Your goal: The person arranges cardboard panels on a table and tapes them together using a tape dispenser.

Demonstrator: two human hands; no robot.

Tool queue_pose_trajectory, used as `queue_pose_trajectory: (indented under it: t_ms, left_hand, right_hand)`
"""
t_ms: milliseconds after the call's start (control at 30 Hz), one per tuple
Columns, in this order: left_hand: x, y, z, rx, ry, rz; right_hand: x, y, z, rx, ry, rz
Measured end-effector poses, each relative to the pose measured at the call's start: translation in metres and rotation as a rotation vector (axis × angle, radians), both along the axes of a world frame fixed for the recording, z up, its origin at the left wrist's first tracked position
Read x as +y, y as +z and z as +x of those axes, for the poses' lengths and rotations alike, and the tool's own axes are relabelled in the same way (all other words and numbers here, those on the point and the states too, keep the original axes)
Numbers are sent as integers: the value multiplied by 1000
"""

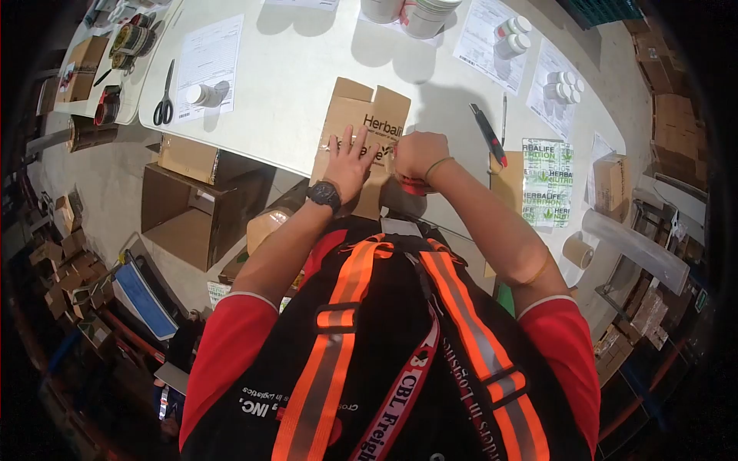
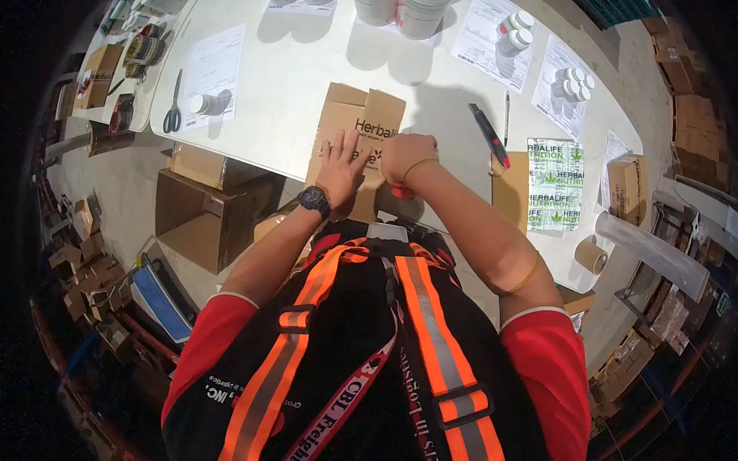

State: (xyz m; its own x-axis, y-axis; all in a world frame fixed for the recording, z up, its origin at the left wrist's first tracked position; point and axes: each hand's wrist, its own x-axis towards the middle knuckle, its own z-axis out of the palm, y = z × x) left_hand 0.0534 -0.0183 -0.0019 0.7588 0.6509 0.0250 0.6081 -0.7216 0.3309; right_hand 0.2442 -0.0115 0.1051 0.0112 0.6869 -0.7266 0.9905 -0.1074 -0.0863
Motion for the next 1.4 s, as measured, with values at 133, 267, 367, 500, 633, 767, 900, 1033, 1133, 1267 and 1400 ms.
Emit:
queue_pose_trajectory:
  t_ms: [133, 267, 367, 500, 633, 767, 900, 1033, 1133, 1267, 1400]
  left_hand:
    - [-8, 1, 7, -4, 22, -8]
    - [-8, 3, 13, 16, 24, -1]
    - [1, 20, 9, 3, 61, -31]
    - [36, 32, -25, -185, 112, -204]
    - [49, 42, -58, -441, 248, -407]
    - [50, 30, -93, -423, 249, -430]
    - [45, 32, -101, -452, 297, -467]
    - [41, 38, -57, -473, 640, -410]
    - [60, 10, -44, -396, 726, -567]
    - [56, 7, -34, -140, 693, -407]
    - [32, 0, -14, 121, 545, -132]
  right_hand:
    - [-3, 12, 4, -28, -15, -2]
    - [-6, 17, -1, -82, 21, -41]
    - [-27, 1, 16, -241, 137, -108]
    - [-48, 13, 70, -179, 19, -133]
    - [-72, -10, 95, -200, -274, 361]
    - [-94, -36, 89, -255, -307, 448]
    - [-100, -32, 56, -255, -290, 952]
    - [-77, 65, -5, 867, -466, 637]
    - [-69, 168, -34, 1346, -185, 700]
    - [-70, 238, -39, 1492, 240, 967]
    - [-69, 257, -39, 1721, 222, 949]
